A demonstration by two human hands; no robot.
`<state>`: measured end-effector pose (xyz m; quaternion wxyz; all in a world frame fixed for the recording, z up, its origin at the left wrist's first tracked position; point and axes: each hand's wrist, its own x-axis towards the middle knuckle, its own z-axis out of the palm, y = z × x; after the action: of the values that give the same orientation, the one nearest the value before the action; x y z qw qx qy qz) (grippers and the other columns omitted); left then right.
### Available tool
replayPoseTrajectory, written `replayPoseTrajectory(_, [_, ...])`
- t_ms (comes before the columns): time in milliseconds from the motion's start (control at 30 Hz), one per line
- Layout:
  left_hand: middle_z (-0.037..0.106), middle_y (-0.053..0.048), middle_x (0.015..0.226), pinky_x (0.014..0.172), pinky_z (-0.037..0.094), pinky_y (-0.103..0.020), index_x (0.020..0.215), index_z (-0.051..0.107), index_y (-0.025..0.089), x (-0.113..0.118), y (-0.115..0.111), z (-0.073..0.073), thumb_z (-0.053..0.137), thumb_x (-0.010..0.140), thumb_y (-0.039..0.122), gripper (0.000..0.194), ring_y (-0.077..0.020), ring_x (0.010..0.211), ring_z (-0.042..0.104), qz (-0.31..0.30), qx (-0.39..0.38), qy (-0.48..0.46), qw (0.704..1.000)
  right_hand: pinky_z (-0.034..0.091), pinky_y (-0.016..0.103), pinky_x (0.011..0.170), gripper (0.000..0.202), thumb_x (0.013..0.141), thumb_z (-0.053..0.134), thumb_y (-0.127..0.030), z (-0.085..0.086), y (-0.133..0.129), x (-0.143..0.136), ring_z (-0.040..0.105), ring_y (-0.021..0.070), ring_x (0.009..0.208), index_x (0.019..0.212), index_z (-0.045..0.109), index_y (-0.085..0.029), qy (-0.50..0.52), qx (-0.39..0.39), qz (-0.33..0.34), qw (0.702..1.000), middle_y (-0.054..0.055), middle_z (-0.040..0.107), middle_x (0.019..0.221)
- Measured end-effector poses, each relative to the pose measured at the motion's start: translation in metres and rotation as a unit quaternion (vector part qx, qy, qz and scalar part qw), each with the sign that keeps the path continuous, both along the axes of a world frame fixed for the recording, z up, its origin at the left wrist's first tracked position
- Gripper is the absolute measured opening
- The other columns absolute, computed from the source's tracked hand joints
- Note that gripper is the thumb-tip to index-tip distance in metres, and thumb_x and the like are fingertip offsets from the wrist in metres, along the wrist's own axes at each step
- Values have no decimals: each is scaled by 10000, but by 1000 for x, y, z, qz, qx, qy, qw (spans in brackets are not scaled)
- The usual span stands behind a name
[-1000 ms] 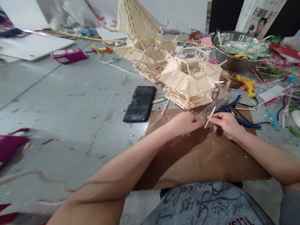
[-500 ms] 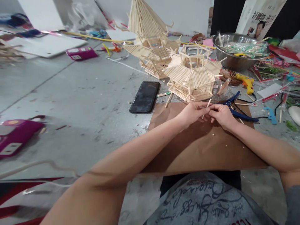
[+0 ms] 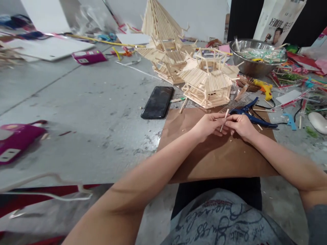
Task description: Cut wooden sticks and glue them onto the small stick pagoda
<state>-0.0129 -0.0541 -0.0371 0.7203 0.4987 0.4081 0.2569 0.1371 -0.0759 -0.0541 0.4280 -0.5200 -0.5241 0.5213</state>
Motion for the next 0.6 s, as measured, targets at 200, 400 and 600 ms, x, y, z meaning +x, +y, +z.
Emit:
replayPoseTrajectory(200, [636, -4, 583, 417, 442, -179, 1045, 634, 148, -1, -5, 1, 602, 773, 294, 311, -103, 474, 600, 18, 45, 39, 998, 354, 213, 375, 272, 627, 667, -411, 3, -5, -1, 429, 58, 373, 670, 649, -143, -41, 45, 33, 998, -20, 567, 526])
replayPoseTrajectory(400, [644, -8, 603, 412, 430, -169, 1050, 636, 160, -2, -6, -3, 594, 777, 303, 311, -94, 472, 596, 11, 62, 32, 998, 348, 214, 361, 230, 616, 670, -365, 2, -6, -2, 429, 60, 359, 671, 639, -145, -26, 39, 28, 999, -28, 563, 516])
replayPoseTrajectory(600, [665, -28, 655, 497, 469, -187, 1068, 622, 147, -3, -4, -5, 572, 788, 253, 304, -100, 532, 617, -12, 27, -22, 999, 331, 204, 356, 180, 611, 671, -314, 3, -5, -2, 418, 51, 349, 637, 617, -144, 4, 20, 4, 1000, -35, 561, 488])
